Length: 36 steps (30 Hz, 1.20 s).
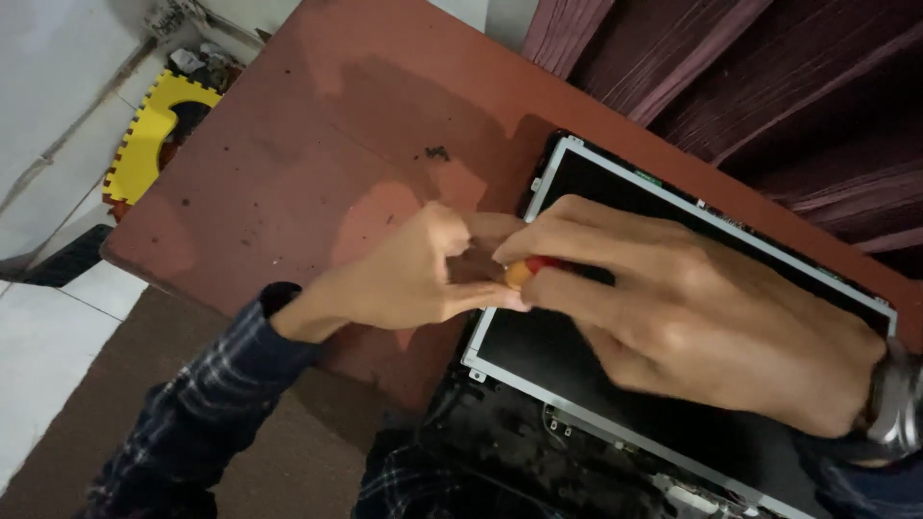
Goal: Fastening screws into the frame of a monitor using a manual screwdriver during a repair process.
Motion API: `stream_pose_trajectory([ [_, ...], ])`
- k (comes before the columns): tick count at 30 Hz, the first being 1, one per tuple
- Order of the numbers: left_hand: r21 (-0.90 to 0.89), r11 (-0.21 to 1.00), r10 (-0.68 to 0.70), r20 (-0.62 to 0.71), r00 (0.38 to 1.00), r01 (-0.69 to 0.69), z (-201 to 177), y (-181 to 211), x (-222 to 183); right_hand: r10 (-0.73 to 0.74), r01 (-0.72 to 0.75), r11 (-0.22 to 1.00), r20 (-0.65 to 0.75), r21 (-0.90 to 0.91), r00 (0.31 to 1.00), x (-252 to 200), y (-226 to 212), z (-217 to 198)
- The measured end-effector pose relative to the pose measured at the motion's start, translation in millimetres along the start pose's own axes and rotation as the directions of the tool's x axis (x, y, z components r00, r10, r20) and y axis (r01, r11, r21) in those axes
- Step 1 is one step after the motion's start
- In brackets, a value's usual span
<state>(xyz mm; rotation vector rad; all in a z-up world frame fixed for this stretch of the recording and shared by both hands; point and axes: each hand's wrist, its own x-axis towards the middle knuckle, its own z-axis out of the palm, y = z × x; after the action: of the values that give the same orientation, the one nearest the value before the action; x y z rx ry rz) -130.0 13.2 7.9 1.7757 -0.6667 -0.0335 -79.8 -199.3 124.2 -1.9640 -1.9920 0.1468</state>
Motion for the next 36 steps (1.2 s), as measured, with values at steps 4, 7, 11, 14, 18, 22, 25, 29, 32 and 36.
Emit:
stream_pose_trajectory([
  [4, -0.079, 0.946, 0.300, -0.148, 0.942, -0.314, 19, -20, 15, 0.030, -0.048, 0.989, -0.127, -0.139, 0.991, 2, -3, 8],
  [7, 0.132, 0.960, 0.269, -0.189, 0.944, -0.247, 14, -5, 20, 0.092, -0.106, 0.940, -0.057, -0.325, 0.994, 1, -5, 3],
  [11, -0.092, 0.995, 0.030, 0.015, 0.999, -0.029, 0, -6, 8, 0.027, -0.020, 0.995, 0.074, -0.096, 0.997, -3, 1, -3],
  [14, -0.058, 0.998, 0.036, -0.050, 0.998, -0.039, -2, 3, 18, 0.031, -0.042, 0.978, -0.057, -0.206, 0.998, -2, 1, 5],
  [18, -0.056, 0.978, 0.203, 0.056, 0.978, -0.200, 4, 4, 25, 0.021, -0.040, 0.977, -0.091, -0.211, 0.996, 6, -3, 3],
  [22, -0.224, 0.973, 0.067, 0.047, 0.997, -0.055, -1, -4, 15, 0.027, -0.024, 0.999, 0.073, -0.033, 0.997, -2, 2, -2],
  [25, -0.165, 0.980, 0.112, -0.020, 0.994, -0.113, 7, -4, 17, 0.016, -0.031, 0.989, -0.106, -0.143, 0.994, 4, 2, 2],
  [29, -0.465, 0.882, 0.122, 0.065, 0.990, -0.078, 5, -4, 15, 0.023, -0.032, 0.989, -0.059, -0.148, 0.998, -1, -1, 0],
  [32, -0.213, 0.970, 0.122, -0.002, 0.993, -0.119, 1, -10, 13, -0.011, 0.010, 0.999, -0.056, -0.032, 0.998, -6, 2, 5],
  [36, -0.355, 0.921, 0.127, -0.110, 0.986, -0.159, 11, 6, 21, -0.007, -0.047, 0.963, -0.198, -0.267, 0.980, 0, -1, 16],
])
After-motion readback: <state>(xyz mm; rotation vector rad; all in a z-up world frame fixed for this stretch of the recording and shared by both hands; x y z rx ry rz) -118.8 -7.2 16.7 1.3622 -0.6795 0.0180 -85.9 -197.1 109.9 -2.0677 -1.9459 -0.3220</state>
